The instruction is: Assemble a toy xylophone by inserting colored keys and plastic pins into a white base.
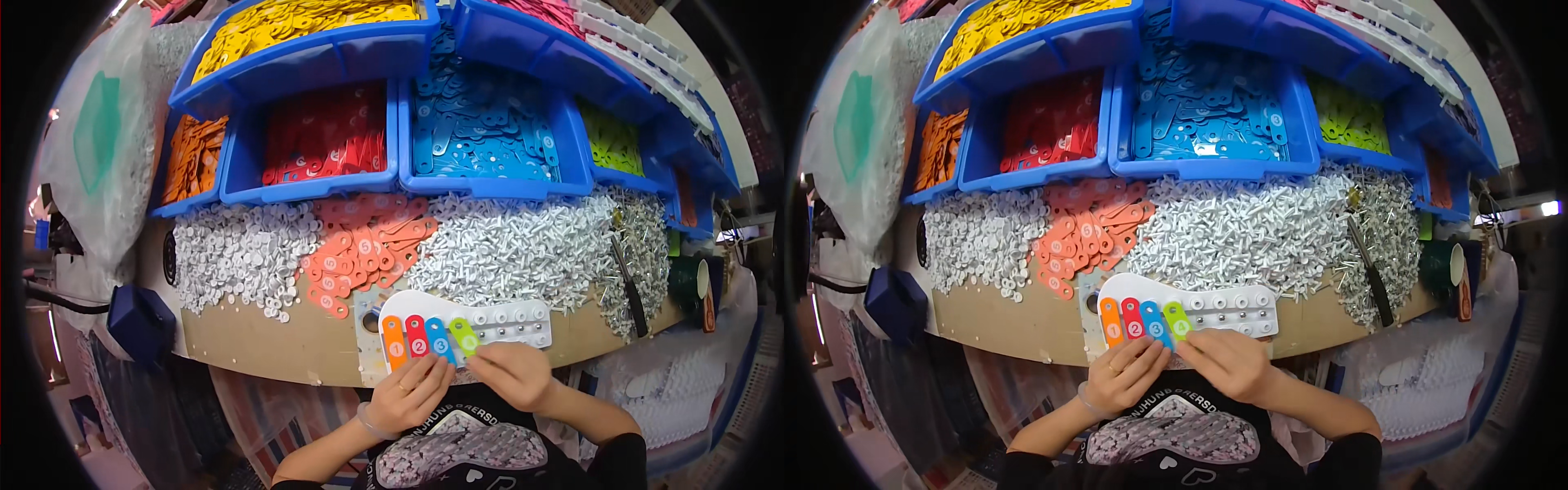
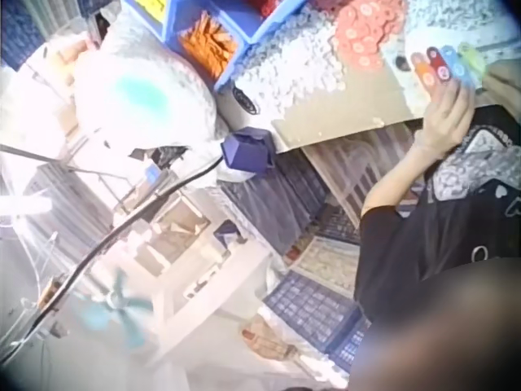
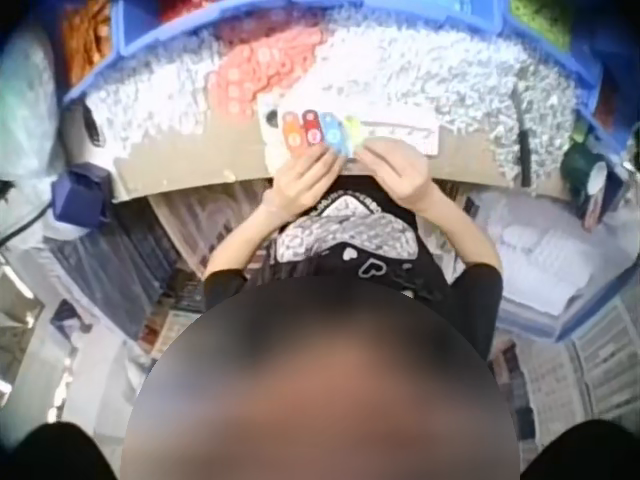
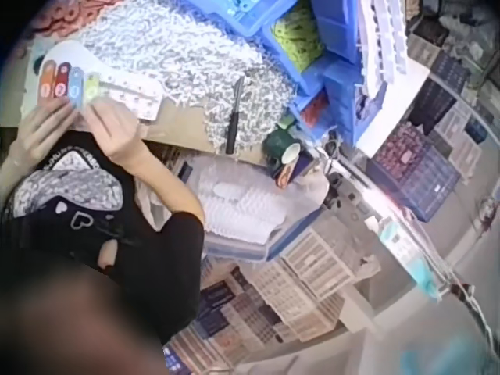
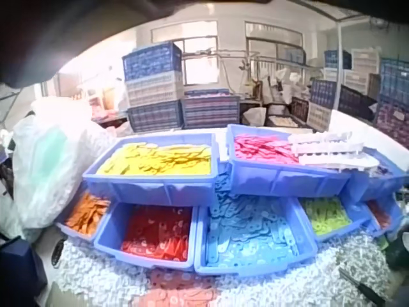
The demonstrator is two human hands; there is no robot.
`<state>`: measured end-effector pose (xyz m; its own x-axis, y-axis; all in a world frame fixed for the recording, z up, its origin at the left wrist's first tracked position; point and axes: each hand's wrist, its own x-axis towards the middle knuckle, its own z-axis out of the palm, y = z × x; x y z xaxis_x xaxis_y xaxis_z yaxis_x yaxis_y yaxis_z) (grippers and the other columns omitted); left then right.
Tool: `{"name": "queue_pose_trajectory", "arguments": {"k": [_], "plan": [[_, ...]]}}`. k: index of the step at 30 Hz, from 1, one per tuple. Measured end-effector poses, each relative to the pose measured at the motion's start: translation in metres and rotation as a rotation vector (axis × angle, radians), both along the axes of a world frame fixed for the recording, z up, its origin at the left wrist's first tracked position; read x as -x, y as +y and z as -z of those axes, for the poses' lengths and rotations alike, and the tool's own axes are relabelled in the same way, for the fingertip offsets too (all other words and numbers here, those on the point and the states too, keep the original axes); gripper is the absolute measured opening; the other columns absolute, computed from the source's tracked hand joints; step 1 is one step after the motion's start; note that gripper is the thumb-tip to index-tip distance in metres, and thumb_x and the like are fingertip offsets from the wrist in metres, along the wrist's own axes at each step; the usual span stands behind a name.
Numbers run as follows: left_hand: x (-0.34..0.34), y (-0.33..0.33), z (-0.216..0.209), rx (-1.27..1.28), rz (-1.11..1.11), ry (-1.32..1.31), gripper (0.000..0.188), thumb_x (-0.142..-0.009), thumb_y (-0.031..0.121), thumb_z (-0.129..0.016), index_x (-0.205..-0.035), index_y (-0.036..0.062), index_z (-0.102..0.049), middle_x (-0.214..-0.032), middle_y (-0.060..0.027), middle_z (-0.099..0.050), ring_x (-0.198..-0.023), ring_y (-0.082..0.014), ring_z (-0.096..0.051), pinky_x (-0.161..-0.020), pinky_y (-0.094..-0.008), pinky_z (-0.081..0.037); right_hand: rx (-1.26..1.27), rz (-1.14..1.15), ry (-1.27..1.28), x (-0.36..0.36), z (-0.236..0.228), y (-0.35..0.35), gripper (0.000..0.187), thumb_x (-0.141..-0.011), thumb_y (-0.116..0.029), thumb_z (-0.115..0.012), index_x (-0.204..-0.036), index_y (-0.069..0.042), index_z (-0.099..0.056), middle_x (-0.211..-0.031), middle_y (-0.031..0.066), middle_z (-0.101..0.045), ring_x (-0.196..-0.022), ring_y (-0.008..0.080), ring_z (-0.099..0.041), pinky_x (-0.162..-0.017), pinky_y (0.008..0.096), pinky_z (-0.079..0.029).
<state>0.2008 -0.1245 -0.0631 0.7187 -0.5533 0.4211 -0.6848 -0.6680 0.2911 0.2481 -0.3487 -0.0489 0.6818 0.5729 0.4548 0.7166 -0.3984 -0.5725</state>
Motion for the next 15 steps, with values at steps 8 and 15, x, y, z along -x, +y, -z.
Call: {"name": "queue_pose_trajectory", "arguments": {"k": [8,15], "plan": [[-0.004,0.007,0.005,0.027,0.011,0.037,0.024,-0.078,0.007,-0.063,-0.1,-0.0003,-0.07,-0.108,-0.0097,-0.066,-0.106,-0.0235,-0.063,-0.085,-0.0332,-0.055,0.184,0.001,-0.047,0.011,0.01,0.013,0.035,-0.066,-0.005,-0.068,-0.1,0.004,-0.069,-0.098,0.0128,-0.065,-0.084,0.0254,-0.066,-0.068,0.0325,-0.055],[-0.006,0.01,0.002,0.13,-0.03,0.21,0.033,-0.078,0.017,-0.069,-0.108,0.0029,-0.068,-0.118,-0.0072,-0.064,-0.116,-0.0251,-0.058,-0.093,-0.0397,-0.048,0.237,0.03,-0.064,0.013,0.015,0.015,0.032,-0.07,-0.011,-0.08,-0.098,-0.002,-0.071,-0.098,0.0075,-0.066,-0.084,0.0236,-0.063,-0.068,0.0338,-0.052]]}}
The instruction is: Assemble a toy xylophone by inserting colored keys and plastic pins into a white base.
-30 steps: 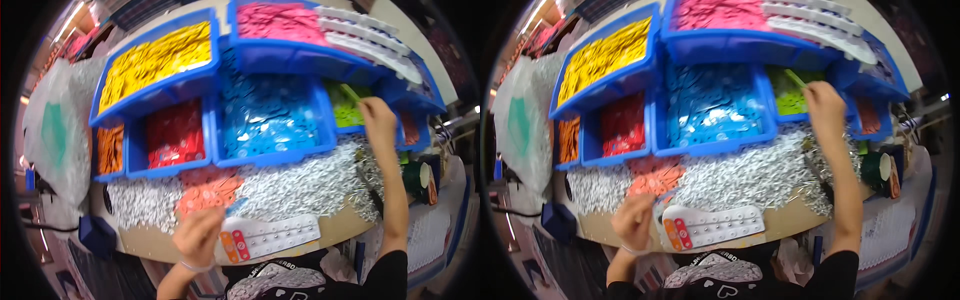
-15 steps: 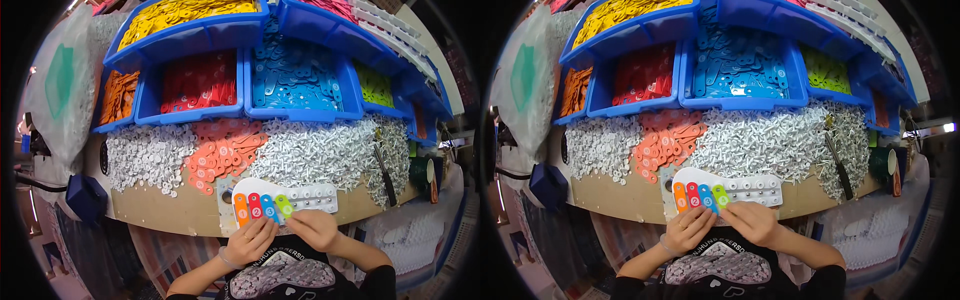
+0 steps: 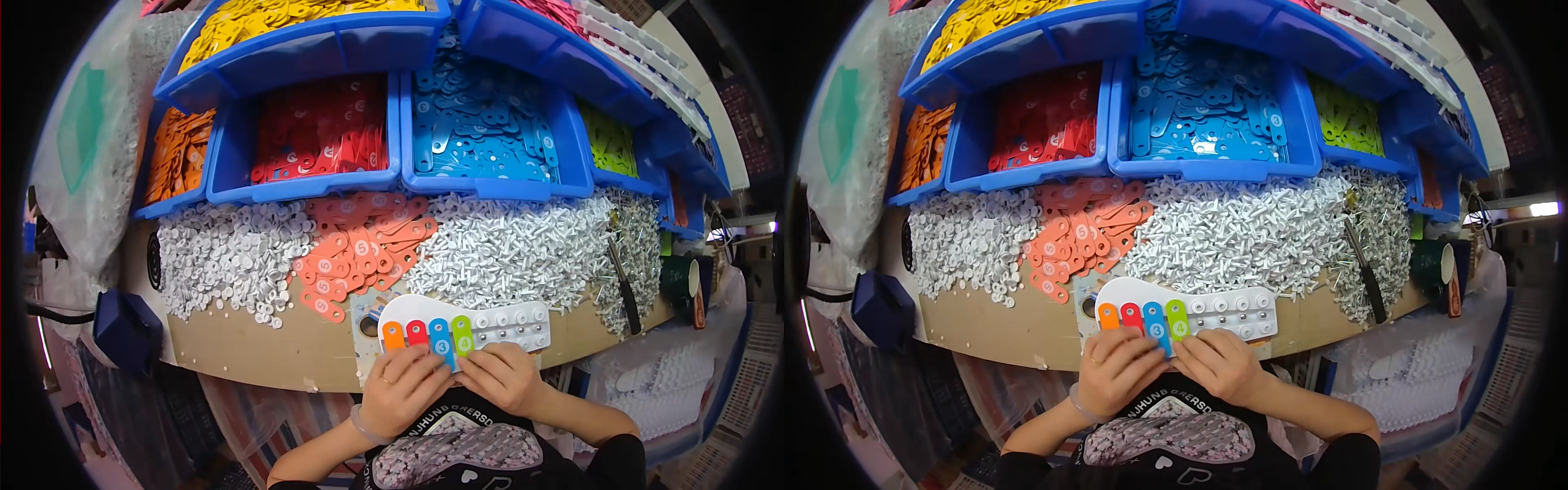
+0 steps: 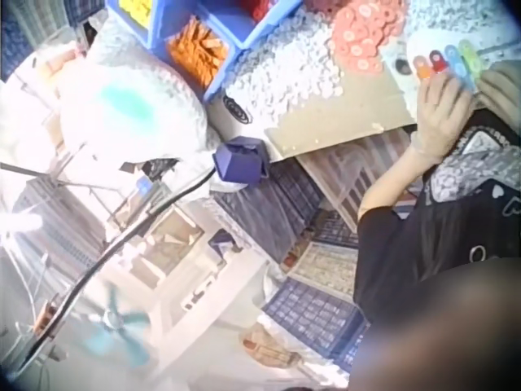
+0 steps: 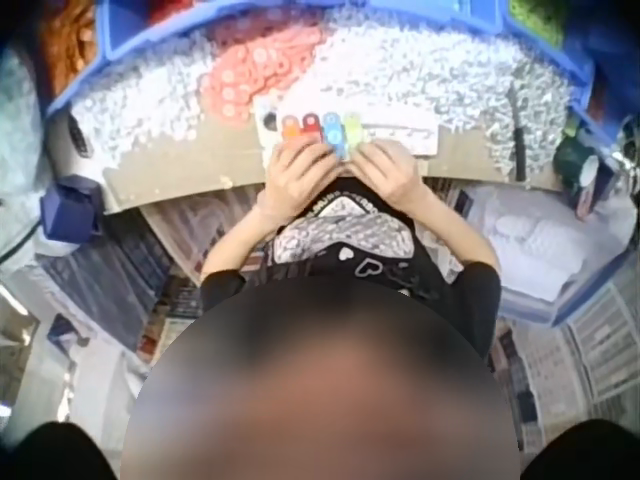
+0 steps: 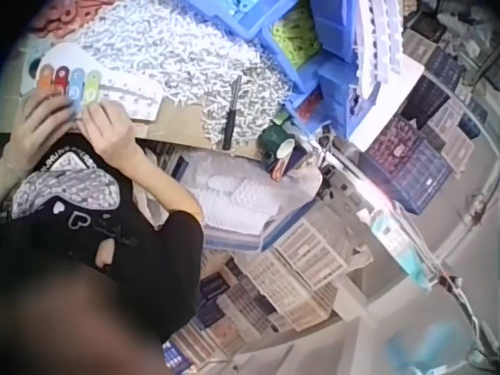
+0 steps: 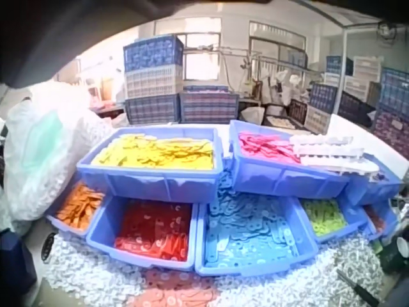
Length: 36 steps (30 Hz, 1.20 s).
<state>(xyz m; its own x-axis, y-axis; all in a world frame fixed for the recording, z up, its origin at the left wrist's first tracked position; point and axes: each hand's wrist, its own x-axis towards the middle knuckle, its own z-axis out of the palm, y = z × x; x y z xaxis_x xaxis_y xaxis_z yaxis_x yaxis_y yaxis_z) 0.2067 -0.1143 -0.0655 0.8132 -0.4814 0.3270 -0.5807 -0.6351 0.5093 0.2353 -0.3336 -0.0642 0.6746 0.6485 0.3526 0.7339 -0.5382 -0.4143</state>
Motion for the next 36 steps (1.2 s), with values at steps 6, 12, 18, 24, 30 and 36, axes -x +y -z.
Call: {"name": "queue_pose_trajectory", "arguments": {"k": [6,12,18,24,30,36], "plan": [[-0.02,-0.003,-0.007,-0.033,-0.152,0.243,0.054,-0.08,0.033,-0.075,-0.125,0.0064,-0.061,-0.142,-0.0079,-0.053,-0.132,-0.0282,-0.046,-0.108,-0.0477,-0.032,0.085,-0.031,0.1,-0.031,-0.017,0.0,0.042,-0.072,-0.017,-0.08,-0.109,-0.003,-0.066,-0.115,0.0101,-0.065,-0.103,0.0286,-0.061,-0.087,0.0395,-0.048],[-0.027,0.0,-0.017,-0.083,-0.11,0.263,0.057,-0.079,0.034,-0.075,-0.126,0.0063,-0.06,-0.142,-0.0083,-0.053,-0.135,-0.0282,-0.044,-0.111,-0.0503,-0.028,0.033,0.158,0.213,-0.032,-0.005,-0.019,0.051,-0.074,-0.016,-0.078,-0.118,0.0,-0.06,-0.121,0.0139,-0.062,-0.108,0.0338,-0.06,-0.092,0.0436,-0.047],[-0.087,0.034,-0.02,0.048,-0.059,0.208,0.042,-0.083,0.025,-0.072,-0.119,0.0046,-0.061,-0.135,-0.0119,-0.056,-0.132,-0.0321,-0.046,-0.103,-0.044,-0.041,0.012,0.147,0.192,-0.027,0.001,-0.021,0.05,-0.073,-0.014,-0.078,-0.118,0.0,-0.061,-0.122,0.0149,-0.061,-0.108,0.0341,-0.059,-0.091,0.0442,-0.048],[-0.154,0.018,0.004,-0.368,-0.204,-0.106,0.037,-0.072,0.004,-0.06,-0.108,-0.004,-0.058,-0.102,-0.0171,-0.053,-0.097,-0.0327,-0.052,-0.082,-0.0394,-0.048,-0.04,0.133,0.062,-0.047,-0.019,-0.018,0.045,-0.072,-0.011,-0.077,-0.114,-0.002,-0.064,-0.12,0.0141,-0.062,-0.106,0.0329,-0.06,-0.087,0.0428,-0.048],[-0.139,0.032,0.001,-0.317,-0.268,-0.128,0.03,-0.077,0.014,-0.067,-0.103,-0.0002,-0.061,-0.098,-0.0147,-0.06,-0.091,-0.0331,-0.059,-0.08,-0.0417,-0.048,-0.095,0.603,-0.181,-0.1,-0.03,-0.096,0.019,-0.079,-0.004,-0.072,-0.097,-0.003,-0.068,-0.108,0.0133,-0.066,-0.1,0.0325,-0.062,-0.086,0.0413,-0.048],[-0.132,0.028,-0.01,-0.228,-0.22,-0.141,0.014,-0.084,-0.002,-0.063,-0.098,0.0007,-0.063,-0.091,-0.0139,-0.062,-0.083,-0.0317,-0.06,-0.073,-0.0398,-0.049,0.043,1.102,-0.318,-0.191,-0.054,-0.284,0.014,-0.083,-0.008,-0.066,-0.096,-0.002,-0.068,-0.102,0.015,-0.068,-0.095,0.0342,-0.064,-0.083,0.0418,-0.05]]}}
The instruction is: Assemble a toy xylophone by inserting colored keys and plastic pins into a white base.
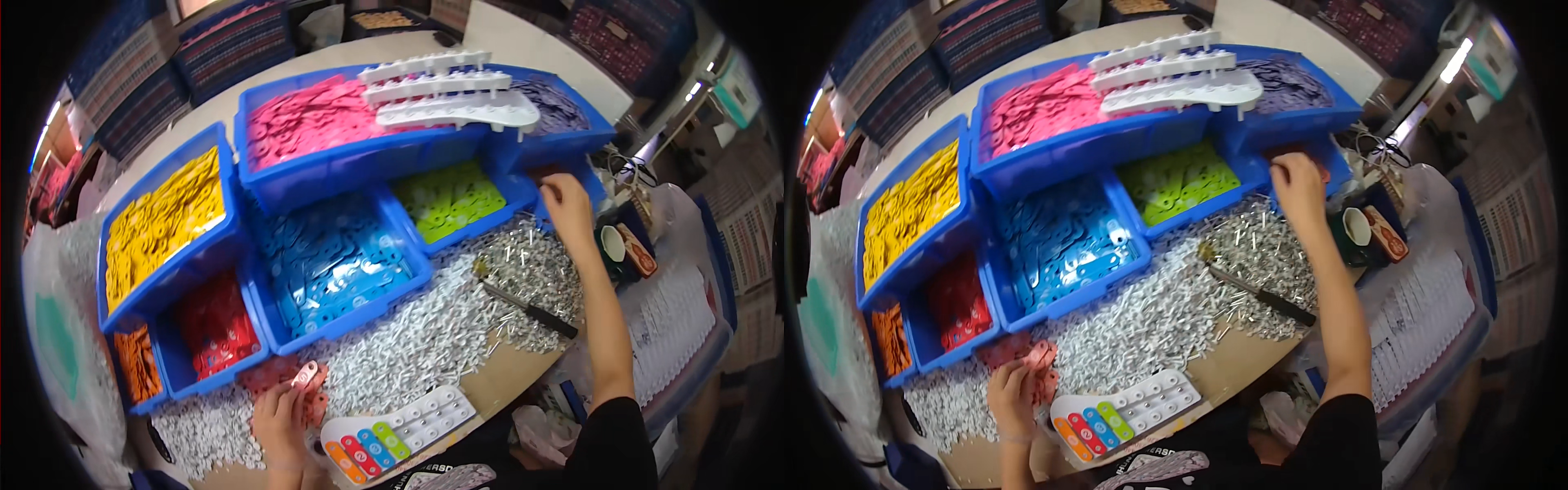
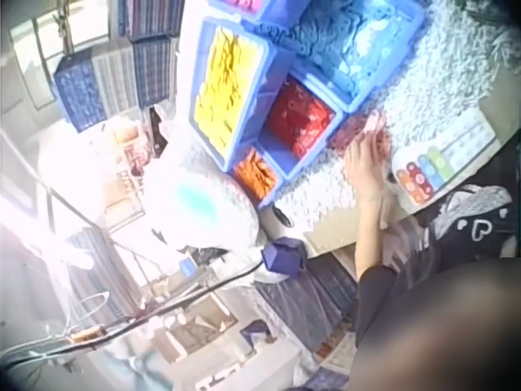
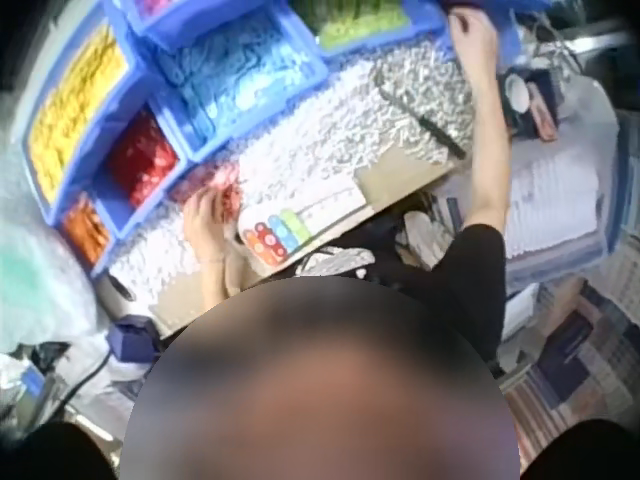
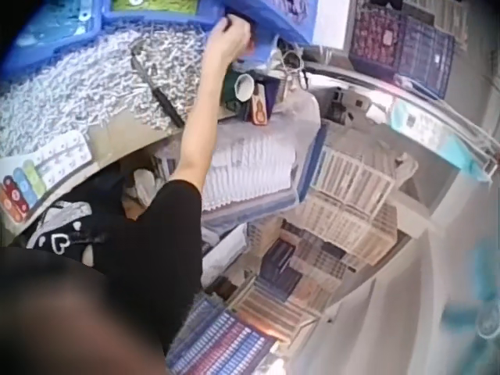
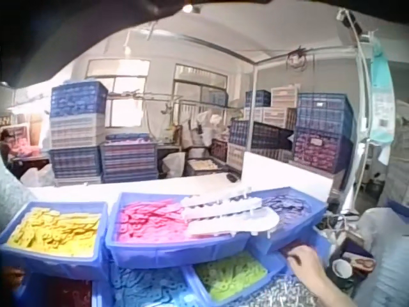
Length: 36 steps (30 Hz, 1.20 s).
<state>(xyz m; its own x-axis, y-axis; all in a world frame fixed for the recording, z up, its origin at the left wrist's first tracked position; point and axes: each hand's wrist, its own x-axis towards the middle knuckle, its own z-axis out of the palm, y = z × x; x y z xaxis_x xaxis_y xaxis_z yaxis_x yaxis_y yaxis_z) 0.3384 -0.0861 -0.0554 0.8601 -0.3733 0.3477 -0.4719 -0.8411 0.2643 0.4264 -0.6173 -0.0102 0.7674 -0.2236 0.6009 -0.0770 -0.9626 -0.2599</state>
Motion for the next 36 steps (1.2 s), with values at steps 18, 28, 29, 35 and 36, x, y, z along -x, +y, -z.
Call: {"name": "queue_pose_trajectory", "arguments": {"k": [18,28,29,35,36], "plan": [[0.065,0.012,-0.018,0.399,-0.406,0.159,0.015,-0.09,-0.006,-0.06,-0.104,-0.0011,-0.062,-0.095,-0.0104,-0.061,-0.087,-0.0197,-0.063,-0.075,-0.0279,-0.05,0.328,-0.137,0.814,-0.081,0.088,-0.168,0.046,-0.076,-0.019,-0.064,-0.121,-0.01,-0.065,-0.12,0.0188,-0.065,-0.11,0.0366,-0.061,-0.095,0.0451,-0.05],[0.067,0.01,-0.026,0.516,-0.469,0.14,0.014,-0.085,-0.003,-0.068,-0.099,-0.0005,-0.066,-0.091,-0.011,-0.065,-0.082,-0.0201,-0.065,-0.075,-0.0295,-0.051,0.379,-0.053,0.602,-0.069,0.064,-0.164,0.026,-0.081,-0.025,-0.064,-0.099,-0.007,-0.07,-0.095,0.0233,-0.067,-0.092,0.0426,-0.064,-0.078,0.052,-0.052],[0.067,0.013,-0.022,0.561,-0.467,0.141,0.014,-0.086,-0.003,-0.067,-0.099,-0.0007,-0.066,-0.092,-0.0111,-0.065,-0.082,-0.0205,-0.065,-0.075,-0.0296,-0.051,0.43,-0.026,0.658,-0.061,0.056,-0.183,0.025,-0.08,-0.022,-0.067,-0.098,-0.005,-0.07,-0.093,0.024,-0.067,-0.092,0.0426,-0.064,-0.076,0.0521,-0.052],[0.073,0.021,-0.013,0.497,-0.495,0.034,0.018,-0.086,-0.004,-0.064,-0.103,0.0017,-0.067,-0.094,-0.013,-0.064,-0.087,-0.0253,-0.065,-0.075,-0.0314,-0.051,0.53,-0.112,0.78,-0.023,-0.051,0.028,0.017,-0.077,-0.016,-0.07,-0.081,0.0,-0.071,-0.078,0.0226,-0.067,-0.079,0.0394,-0.067,-0.074,0.0469,-0.054],[0.075,0.021,-0.011,0.513,-0.521,0.075,0.019,-0.085,-0.004,-0.064,-0.102,0.0024,-0.068,-0.096,-0.0144,-0.064,-0.089,-0.0274,-0.065,-0.075,-0.0329,-0.051,0.339,-0.388,0.771,-0.021,-0.076,0.102,0.02,-0.076,-0.02,-0.073,-0.076,0.0,-0.071,-0.076,0.0204,-0.067,-0.076,0.0381,-0.066,-0.071,0.0458,-0.053]]}}
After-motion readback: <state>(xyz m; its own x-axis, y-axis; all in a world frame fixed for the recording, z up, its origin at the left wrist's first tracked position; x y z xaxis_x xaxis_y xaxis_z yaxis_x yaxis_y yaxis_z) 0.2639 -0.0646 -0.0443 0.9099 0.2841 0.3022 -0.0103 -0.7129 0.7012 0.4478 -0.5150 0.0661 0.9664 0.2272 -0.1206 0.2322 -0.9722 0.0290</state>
